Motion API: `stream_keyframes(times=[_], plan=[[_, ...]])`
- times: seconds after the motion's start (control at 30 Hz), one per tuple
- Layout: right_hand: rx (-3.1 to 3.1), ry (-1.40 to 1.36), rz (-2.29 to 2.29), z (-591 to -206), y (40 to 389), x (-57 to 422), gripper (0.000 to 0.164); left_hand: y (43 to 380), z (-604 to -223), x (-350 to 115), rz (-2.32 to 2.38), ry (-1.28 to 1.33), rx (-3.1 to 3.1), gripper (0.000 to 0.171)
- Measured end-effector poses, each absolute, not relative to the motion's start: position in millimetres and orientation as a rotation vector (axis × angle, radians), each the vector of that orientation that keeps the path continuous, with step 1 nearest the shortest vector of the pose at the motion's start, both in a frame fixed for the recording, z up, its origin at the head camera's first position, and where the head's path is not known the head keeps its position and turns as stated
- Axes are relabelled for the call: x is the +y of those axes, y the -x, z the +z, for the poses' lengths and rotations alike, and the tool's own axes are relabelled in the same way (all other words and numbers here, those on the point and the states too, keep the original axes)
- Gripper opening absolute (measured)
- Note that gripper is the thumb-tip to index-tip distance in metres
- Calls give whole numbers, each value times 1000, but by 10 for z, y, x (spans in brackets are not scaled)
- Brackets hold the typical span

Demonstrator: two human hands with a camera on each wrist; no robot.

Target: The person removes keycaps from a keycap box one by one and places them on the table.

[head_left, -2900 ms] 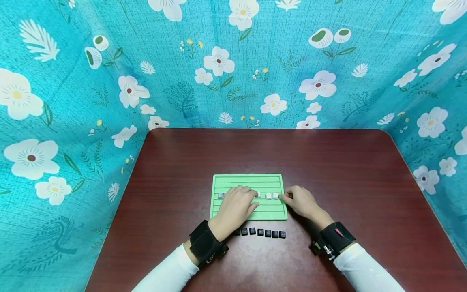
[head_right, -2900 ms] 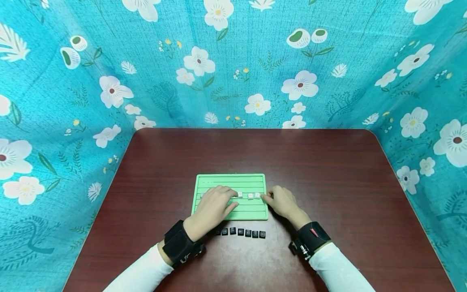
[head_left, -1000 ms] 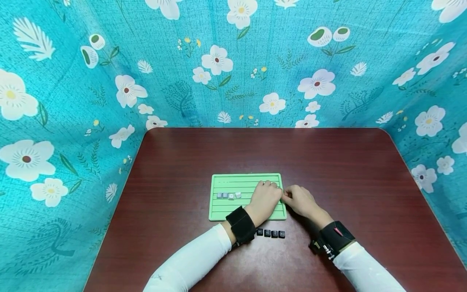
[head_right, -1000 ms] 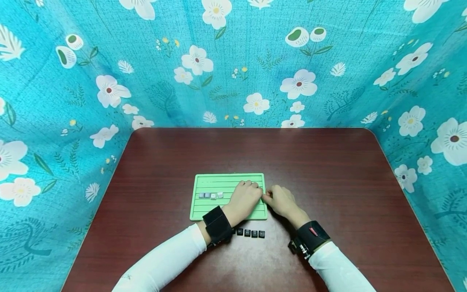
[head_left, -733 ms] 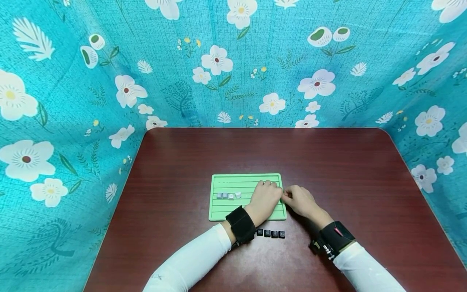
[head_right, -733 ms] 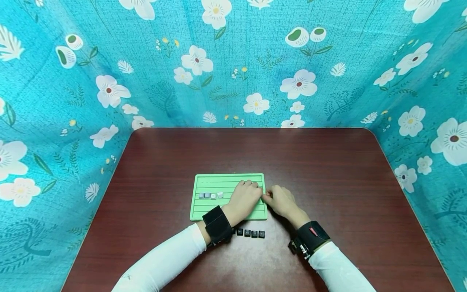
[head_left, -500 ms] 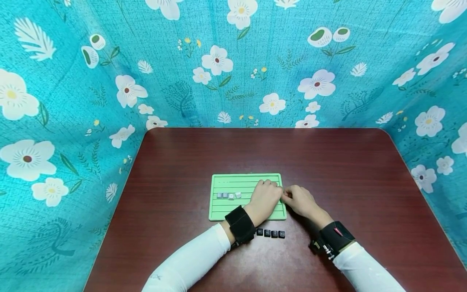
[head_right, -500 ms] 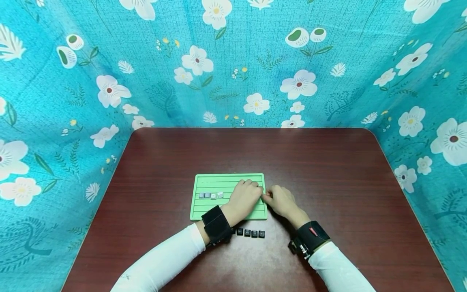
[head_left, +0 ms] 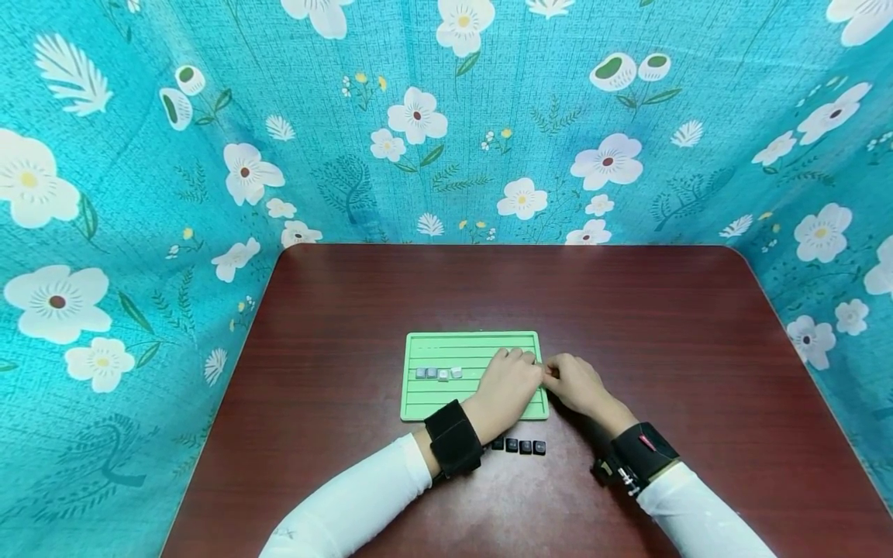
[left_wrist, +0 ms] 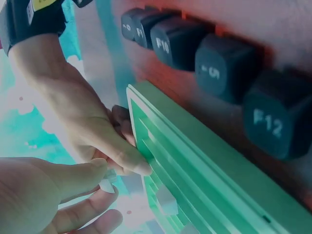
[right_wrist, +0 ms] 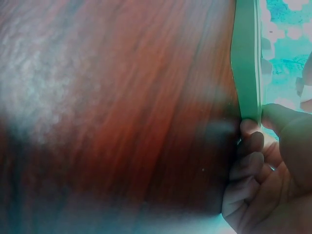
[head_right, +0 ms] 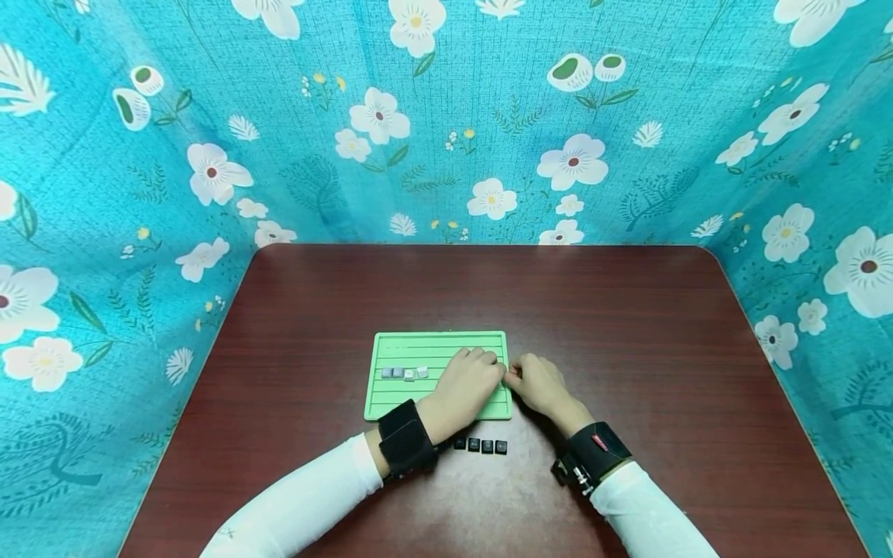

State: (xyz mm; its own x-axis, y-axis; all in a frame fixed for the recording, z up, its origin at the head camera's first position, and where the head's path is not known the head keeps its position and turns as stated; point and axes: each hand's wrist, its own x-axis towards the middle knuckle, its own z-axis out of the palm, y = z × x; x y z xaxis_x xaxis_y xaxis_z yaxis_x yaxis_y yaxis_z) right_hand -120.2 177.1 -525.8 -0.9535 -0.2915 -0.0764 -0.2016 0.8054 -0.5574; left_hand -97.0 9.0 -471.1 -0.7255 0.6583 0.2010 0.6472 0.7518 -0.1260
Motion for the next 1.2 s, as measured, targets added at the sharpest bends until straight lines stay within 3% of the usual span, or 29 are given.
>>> stream_keyframes(times=[0.83, 1.2], plan=[[2802, 398, -869, -5240, 1167, 1782, 38, 722, -4632, -1, 44, 1068, -2627, 16], [2805, 387, -886, -5236, 1160, 1774, 40, 613, -4603, -6, -11, 1123, -2594, 4]])
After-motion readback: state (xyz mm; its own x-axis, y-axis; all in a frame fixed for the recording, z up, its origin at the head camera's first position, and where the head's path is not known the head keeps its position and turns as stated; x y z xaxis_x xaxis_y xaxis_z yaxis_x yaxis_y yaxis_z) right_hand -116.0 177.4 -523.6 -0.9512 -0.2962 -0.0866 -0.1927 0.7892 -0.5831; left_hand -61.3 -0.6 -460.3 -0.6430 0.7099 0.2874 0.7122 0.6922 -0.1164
